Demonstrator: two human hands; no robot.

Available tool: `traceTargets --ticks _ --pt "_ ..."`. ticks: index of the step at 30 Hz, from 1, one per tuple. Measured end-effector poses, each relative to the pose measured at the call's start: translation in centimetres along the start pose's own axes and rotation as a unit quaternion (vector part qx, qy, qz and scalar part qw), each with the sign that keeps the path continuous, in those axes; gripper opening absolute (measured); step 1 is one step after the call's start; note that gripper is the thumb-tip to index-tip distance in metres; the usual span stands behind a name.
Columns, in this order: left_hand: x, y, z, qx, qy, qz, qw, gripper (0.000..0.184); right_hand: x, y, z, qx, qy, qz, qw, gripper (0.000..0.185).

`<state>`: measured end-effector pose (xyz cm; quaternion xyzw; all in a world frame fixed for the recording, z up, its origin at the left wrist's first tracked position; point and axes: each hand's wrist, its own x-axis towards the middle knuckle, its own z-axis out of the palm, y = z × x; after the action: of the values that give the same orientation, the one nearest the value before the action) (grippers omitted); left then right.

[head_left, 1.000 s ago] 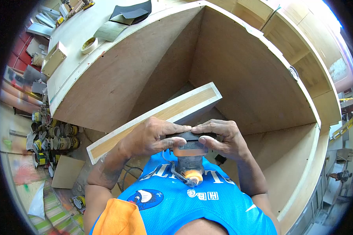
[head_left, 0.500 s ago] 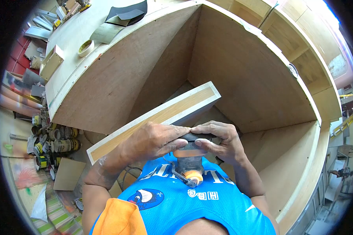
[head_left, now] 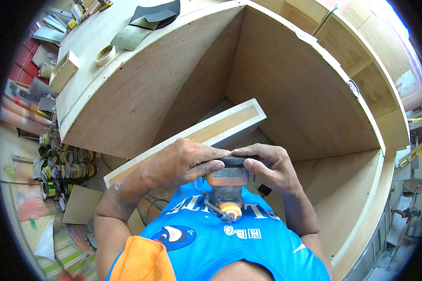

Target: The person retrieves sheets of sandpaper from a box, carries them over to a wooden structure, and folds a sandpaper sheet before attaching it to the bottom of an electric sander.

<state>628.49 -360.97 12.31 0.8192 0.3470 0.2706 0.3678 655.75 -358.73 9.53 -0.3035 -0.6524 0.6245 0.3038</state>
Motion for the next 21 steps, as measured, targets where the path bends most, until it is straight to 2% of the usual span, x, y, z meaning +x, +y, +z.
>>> traceTargets --ticks 2,4,5,8,10,14,17,19,21 --pt "0.20 -0.06 -0.01 -0.008 0.022 0.019 1.000 0.023 0.03 0.14 -0.47 -0.032 -0.002 -0.005 0.999 0.029" --pt "0.51 0.33 -0.63 0.013 -0.044 -0.034 0.998 0.035 0.04 0.16 -0.67 -0.063 -0.003 -0.012 0.998 0.029" --pt "0.56 0.33 -0.60 0.014 -0.045 -0.034 0.998 0.035 0.04 0.07 -0.73 -0.064 0.000 -0.011 0.998 0.029" --pt "0.68 0.04 -0.39 0.005 0.003 0.009 1.000 0.037 -0.11 0.27 -0.93 -0.050 0.012 -0.003 0.999 0.028" --pt "0.53 -0.47 -0.38 -0.027 0.032 0.001 0.999 0.038 -0.11 0.23 -0.89 -0.036 0.019 0.003 0.999 0.029" --pt "0.47 -0.44 -0.19 -0.039 0.025 -0.022 0.999 0.036 0.13 -0.12 -0.78 -0.050 0.023 0.001 0.998 0.029" --pt "0.38 -0.37 -0.02 0.002 0.029 -0.002 1.000 0.035 0.27 0.13 -0.60 -0.057 0.028 -0.032 0.997 0.030" --pt "0.33 -0.36 0.03 0.060 0.042 0.050 0.996 0.033 0.25 0.25 -0.56 -0.057 0.035 -0.046 0.997 0.030" --pt "0.26 -0.43 0.07 0.060 0.042 0.050 0.996 0.033 0.18 0.32 -0.60 -0.075 0.033 -0.043 0.996 0.030"
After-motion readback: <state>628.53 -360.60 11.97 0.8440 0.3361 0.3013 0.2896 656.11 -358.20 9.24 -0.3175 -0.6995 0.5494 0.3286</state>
